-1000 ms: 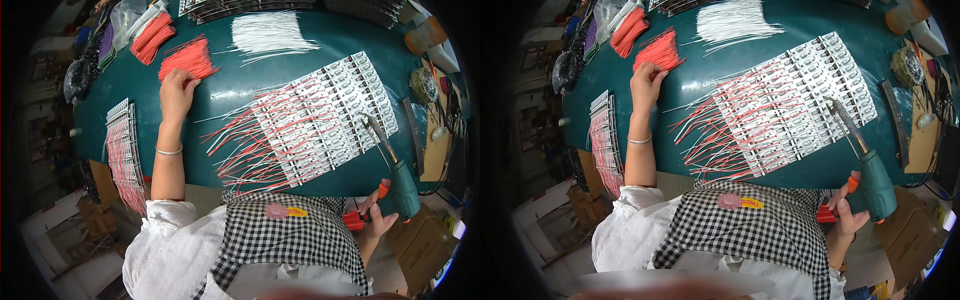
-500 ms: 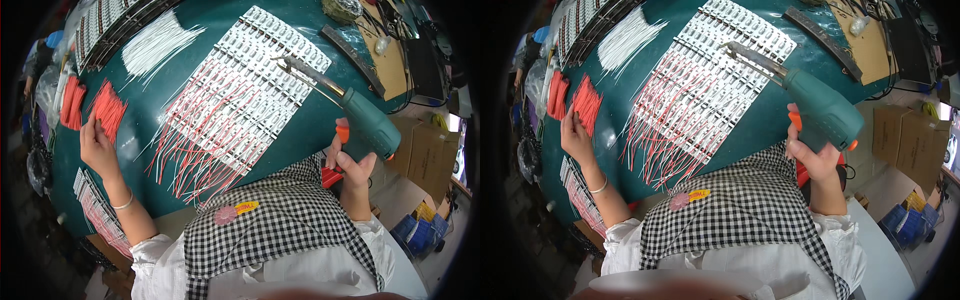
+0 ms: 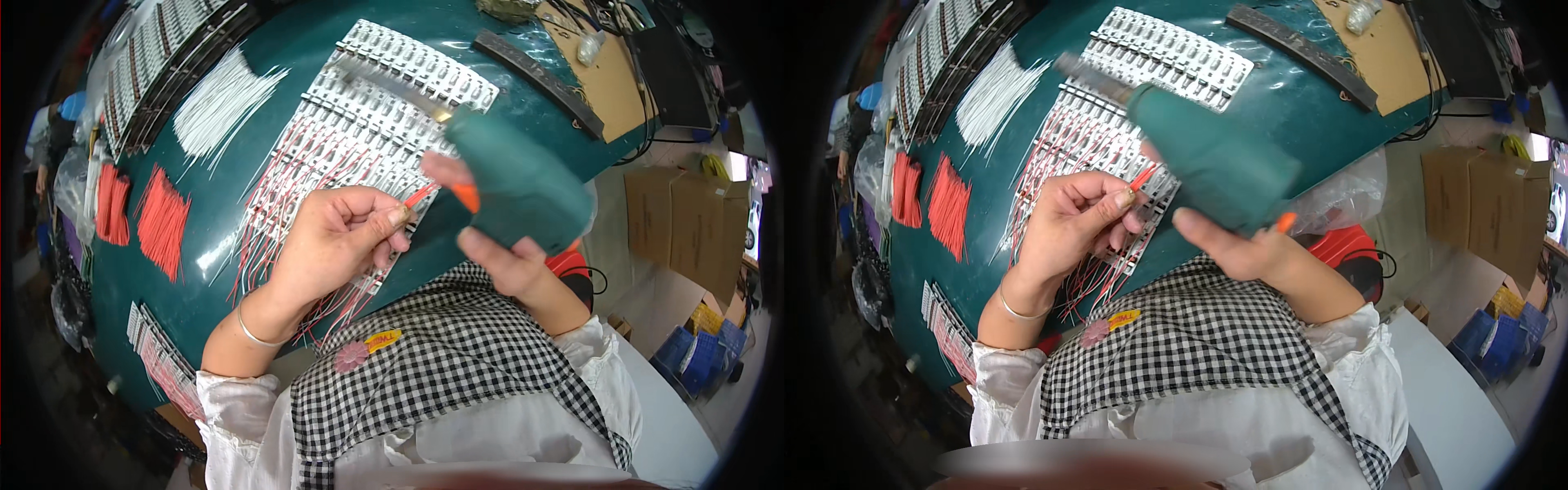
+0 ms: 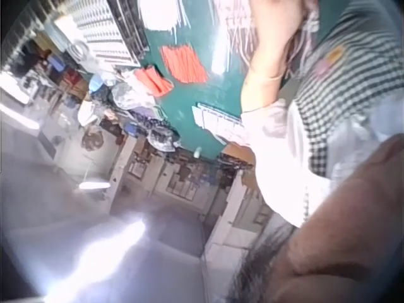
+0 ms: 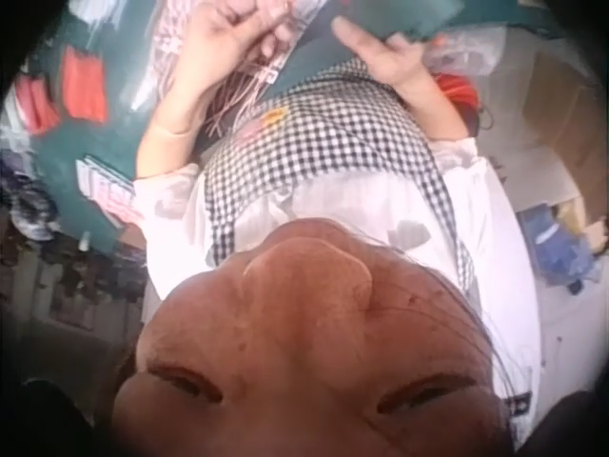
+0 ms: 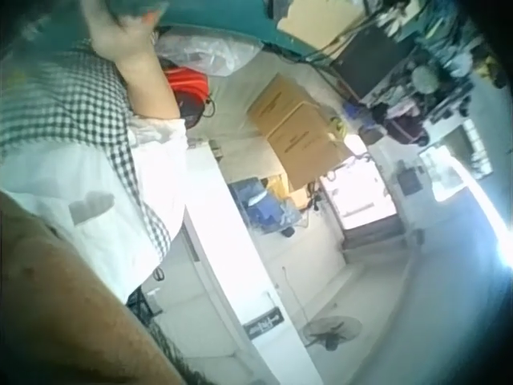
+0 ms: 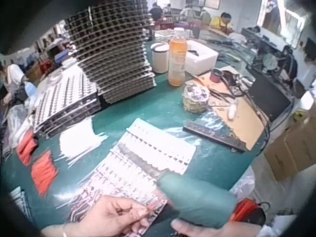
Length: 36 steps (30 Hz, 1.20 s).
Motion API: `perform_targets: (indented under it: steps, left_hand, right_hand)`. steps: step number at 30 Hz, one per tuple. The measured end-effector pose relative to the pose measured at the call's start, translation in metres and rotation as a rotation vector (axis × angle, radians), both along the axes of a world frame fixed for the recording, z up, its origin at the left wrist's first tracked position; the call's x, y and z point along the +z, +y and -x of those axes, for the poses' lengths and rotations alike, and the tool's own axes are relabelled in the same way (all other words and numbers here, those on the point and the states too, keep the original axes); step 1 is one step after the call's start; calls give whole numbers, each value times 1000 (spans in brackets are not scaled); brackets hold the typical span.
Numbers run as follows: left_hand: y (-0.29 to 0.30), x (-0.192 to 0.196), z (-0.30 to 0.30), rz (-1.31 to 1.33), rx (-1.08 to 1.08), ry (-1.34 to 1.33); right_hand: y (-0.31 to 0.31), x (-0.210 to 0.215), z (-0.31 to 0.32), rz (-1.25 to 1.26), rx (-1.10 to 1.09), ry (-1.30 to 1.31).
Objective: The person assembles electronic components by gluing red and white wires onto white plastic strips using a glue gun.
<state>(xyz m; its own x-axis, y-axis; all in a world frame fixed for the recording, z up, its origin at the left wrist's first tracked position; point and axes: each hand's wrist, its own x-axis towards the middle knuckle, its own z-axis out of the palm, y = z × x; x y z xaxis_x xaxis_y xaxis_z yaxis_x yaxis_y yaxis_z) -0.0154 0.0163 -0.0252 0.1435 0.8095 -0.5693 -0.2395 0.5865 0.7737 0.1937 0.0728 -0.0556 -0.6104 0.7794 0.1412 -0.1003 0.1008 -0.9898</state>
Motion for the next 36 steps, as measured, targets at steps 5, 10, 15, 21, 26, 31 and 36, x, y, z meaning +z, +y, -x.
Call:
perform_targets:
  steps: [5,10,15,21,26,31,36]
  left_hand:
    - [9,-4,-6,-18,-43,3]
    - [7,-21,0,-527,15,682]
    - [6,-43,1,-918,-29,1320]
    - [6,-55,-2,-906,-29,1364]
    - [4,-57,-5,-909,18,1326]
    - [6,-58,-8,-919,33,1306]
    - [7,-58,-8,-919,16,1285]
  right_hand:
    - [-6,-4,-5,-146,4,-127]
    - [-4,21,-41,338,13,-6]
    - [-22,18,-77,352,-24,-47]
    - [-40,8,-84,312,-81,-217]
    - [-44,2,-88,264,5,-322]
    - [-43,-2,-88,283,7,-307]
    - [-44,-5,-88,298,5,-323]
